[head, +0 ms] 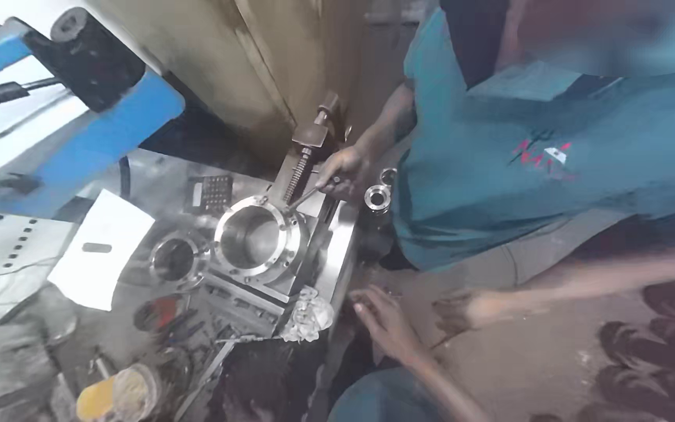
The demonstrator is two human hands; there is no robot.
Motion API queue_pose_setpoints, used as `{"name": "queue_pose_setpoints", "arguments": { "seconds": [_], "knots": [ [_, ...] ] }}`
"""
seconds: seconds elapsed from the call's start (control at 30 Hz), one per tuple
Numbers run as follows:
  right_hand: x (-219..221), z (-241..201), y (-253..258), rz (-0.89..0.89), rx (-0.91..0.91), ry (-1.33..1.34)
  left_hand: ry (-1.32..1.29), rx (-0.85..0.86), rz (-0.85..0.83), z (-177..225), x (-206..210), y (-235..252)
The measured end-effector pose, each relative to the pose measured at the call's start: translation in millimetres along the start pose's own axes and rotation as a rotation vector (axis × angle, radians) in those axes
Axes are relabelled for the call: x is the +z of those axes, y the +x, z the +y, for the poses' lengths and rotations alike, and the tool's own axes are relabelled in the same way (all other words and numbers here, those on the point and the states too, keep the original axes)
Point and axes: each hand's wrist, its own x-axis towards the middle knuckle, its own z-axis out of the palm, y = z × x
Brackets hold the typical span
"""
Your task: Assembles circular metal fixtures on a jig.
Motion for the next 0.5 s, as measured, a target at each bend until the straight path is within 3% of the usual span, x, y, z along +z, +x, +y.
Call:
{"name": "queue_pose_setpoints", "arguments": {
  "seconds": [0.17,0.4,0.5],
  "knots": [
    [-38,26,-10,-0.103,0.153,-0.016,-0.010,-0.034,0.031,1,7,-3],
    [-66,64,-14,-0.069,0.121,-0.044,-0.048,-0.035,0.047,0,9,-5],
    [-80,53,-7,-0.064,0.103,-0.070,-0.117,-0.192,-0.012,21,-13,-1]
  ]
}}
